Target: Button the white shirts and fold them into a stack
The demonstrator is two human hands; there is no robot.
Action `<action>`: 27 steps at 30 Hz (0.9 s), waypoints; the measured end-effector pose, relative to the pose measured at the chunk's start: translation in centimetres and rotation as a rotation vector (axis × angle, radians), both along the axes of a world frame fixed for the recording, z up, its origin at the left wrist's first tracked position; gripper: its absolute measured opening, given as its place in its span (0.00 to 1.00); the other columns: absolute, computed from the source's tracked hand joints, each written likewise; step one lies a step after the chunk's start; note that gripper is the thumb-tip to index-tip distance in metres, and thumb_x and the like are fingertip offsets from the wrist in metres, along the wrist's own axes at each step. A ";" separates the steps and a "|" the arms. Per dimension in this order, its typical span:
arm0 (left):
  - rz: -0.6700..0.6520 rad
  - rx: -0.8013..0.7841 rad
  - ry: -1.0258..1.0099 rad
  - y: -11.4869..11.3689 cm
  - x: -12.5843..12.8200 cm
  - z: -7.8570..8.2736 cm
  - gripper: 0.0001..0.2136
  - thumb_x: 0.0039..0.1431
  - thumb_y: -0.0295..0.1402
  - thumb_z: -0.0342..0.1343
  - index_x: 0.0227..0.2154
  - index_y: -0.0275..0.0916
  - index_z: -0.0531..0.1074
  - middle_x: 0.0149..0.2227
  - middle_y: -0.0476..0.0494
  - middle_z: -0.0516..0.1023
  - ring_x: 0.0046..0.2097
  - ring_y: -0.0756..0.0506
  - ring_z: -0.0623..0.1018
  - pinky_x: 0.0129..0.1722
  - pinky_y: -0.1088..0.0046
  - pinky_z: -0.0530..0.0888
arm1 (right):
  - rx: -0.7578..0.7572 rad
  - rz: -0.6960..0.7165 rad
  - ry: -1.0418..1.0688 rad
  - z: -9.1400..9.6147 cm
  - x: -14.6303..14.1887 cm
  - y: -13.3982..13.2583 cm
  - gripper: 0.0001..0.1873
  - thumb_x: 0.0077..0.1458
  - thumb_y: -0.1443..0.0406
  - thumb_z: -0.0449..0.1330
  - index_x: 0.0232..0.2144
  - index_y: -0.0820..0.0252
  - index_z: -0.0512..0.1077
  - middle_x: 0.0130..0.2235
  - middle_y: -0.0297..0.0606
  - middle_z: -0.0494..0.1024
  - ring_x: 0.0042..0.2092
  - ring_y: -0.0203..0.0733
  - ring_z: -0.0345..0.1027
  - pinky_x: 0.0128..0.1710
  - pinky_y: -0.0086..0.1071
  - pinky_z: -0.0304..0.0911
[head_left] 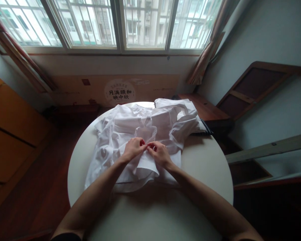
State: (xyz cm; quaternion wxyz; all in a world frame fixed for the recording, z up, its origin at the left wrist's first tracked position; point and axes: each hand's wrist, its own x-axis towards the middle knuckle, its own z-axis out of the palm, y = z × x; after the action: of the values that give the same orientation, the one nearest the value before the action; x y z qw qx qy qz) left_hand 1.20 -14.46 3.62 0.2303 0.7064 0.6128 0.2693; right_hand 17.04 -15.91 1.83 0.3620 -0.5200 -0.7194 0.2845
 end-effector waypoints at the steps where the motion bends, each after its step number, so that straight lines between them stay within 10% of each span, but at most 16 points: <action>1: 0.005 -0.007 -0.039 -0.1 -0.1 -0.3 0.04 0.47 0.33 0.60 0.24 0.39 0.77 0.26 0.45 0.78 0.29 0.46 0.75 0.30 0.74 0.67 | 0.005 -0.006 0.009 0.0 -0.1 0.0 0.07 0.51 0.65 0.59 0.33 0.59 0.76 0.32 0.38 0.78 0.29 0.37 0.68 0.32 0.31 0.61; 9: 0.084 0.057 -0.470 -0.4 -0.4 -1.1 0.06 0.52 0.34 0.56 0.26 0.37 0.74 0.24 0.48 0.77 0.25 0.50 0.73 0.27 0.76 0.68 | -0.006 -0.050 0.128 0.4 -0.9 -0.4 0.06 0.50 0.63 0.61 0.29 0.60 0.76 0.28 0.36 0.78 0.29 0.38 0.68 0.31 0.30 0.61; 27: 0.050 0.121 -0.607 -0.6 0.0 -1.7 0.08 0.56 0.36 0.54 0.28 0.37 0.70 0.22 0.51 0.71 0.24 0.52 0.69 0.25 0.77 0.66 | -0.143 -0.038 0.409 0.5 -2.4 0.9 0.09 0.47 0.61 0.64 0.28 0.62 0.77 0.29 0.40 0.80 0.31 0.41 0.72 0.33 0.31 0.65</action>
State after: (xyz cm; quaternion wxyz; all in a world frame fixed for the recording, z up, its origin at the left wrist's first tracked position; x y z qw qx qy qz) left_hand 1.19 -15.06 1.91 0.3535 0.5909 0.5161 0.5095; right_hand 14.66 -15.03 2.32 0.4678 -0.4893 -0.5993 0.4273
